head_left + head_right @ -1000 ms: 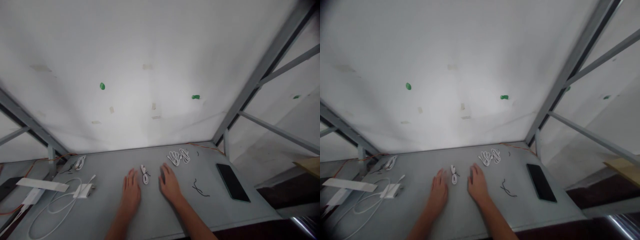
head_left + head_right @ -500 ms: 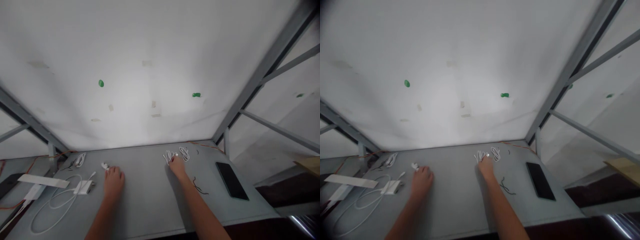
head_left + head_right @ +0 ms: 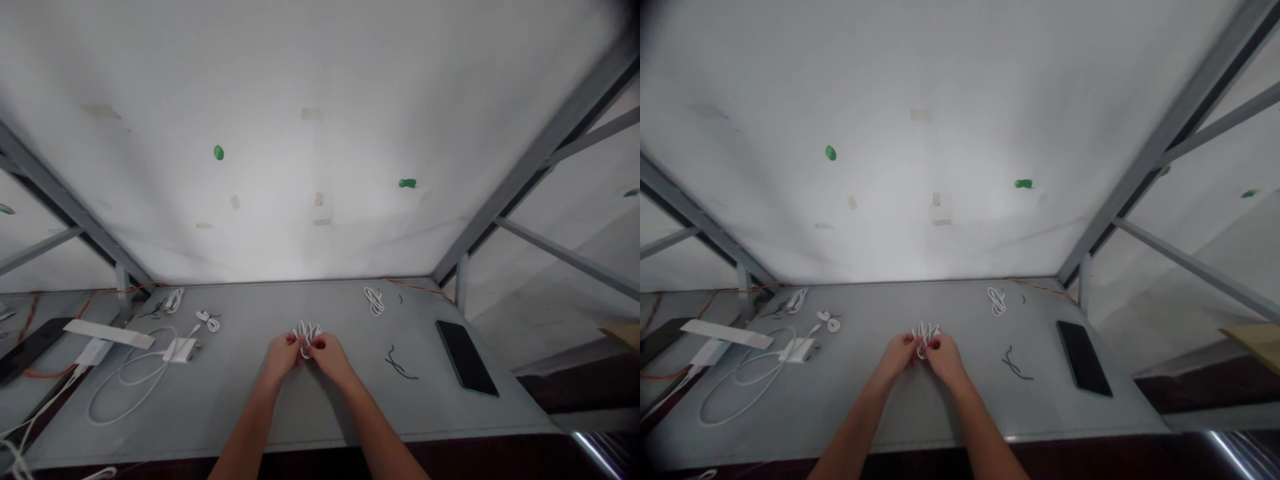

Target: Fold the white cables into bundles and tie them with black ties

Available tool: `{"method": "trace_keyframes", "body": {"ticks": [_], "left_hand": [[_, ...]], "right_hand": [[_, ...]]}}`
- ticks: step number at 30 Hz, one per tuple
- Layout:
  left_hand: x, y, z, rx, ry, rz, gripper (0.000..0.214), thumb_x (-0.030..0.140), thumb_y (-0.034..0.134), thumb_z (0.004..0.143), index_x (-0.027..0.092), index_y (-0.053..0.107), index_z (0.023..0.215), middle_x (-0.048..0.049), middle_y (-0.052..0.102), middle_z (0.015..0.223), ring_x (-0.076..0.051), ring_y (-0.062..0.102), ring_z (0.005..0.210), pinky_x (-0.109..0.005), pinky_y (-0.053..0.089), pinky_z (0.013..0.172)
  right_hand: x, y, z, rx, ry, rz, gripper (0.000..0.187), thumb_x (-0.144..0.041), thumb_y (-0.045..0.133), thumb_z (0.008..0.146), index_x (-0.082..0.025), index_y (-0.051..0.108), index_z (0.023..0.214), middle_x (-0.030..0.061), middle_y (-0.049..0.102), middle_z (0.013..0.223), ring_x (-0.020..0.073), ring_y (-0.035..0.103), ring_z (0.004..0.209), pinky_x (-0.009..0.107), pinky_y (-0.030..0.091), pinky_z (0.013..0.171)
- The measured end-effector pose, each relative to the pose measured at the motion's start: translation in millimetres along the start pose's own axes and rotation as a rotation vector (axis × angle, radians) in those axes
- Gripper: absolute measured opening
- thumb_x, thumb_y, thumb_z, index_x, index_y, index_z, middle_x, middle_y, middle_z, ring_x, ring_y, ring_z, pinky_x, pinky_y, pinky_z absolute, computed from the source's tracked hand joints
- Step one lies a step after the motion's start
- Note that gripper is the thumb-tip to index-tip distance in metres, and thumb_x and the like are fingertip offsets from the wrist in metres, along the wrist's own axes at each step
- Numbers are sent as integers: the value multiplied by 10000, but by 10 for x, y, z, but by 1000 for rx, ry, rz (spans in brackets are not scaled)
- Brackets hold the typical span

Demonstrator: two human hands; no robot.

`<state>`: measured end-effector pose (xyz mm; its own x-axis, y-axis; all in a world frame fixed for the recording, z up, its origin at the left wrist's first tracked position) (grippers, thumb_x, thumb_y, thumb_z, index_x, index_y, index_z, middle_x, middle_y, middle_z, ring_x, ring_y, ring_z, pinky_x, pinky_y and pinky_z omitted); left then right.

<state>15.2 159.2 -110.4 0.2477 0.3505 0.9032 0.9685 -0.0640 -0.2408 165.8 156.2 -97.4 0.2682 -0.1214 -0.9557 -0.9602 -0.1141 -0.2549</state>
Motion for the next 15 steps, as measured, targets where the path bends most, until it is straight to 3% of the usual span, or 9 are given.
{"method": "trace_keyframes", "body": {"ticks": [4,6,8,12,15], "left_hand": [[5,8,-45,17,58,-182,415,580,749,796,175,665,828,-88,767,828,-210,731,721,-297,561,679],[-19,27,-54,20,60,-271,412,565,778,782,173,666,844,-105,777,863,-237,753,782,-337,589,740],[-54,36,-51,21,44,-334,393,527,815,765,172,660,827,-109,778,841,-248,761,773,-363,601,755],[-105,18,-43,24,9,-399,343,464,829,781,175,646,804,-99,773,799,-245,768,758,-372,610,770],[-104,26,-45,11,-6,-430,334,457,821,792,173,647,816,-90,772,796,-247,772,770,-373,611,778]], "right_hand": [[17,-144,-20,42,131,192,93,-245,618,753,-196,647,679,42,682,658,199,654,604,289,510,573],[64,-171,-39,86,206,365,20,-226,597,721,-213,605,708,26,675,626,206,662,560,314,545,562],[111,-209,-60,167,243,477,76,-207,608,690,-232,550,732,9,671,622,209,672,538,336,576,561],[198,-263,-94,284,281,508,252,-179,687,639,-251,497,789,-36,624,605,214,692,545,344,604,567],[205,-237,-84,212,292,404,311,-207,722,653,-252,510,876,-55,606,605,214,682,544,337,581,560]]}}
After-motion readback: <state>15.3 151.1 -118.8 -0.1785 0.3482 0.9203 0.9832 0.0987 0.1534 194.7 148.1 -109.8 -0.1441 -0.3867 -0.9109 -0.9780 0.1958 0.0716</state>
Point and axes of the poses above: each hand's wrist, its own z-axis towards the middle knuckle, its own y-axis out of the palm, x = y × z, the point moved 8 cm from there along z, towards the middle knuckle
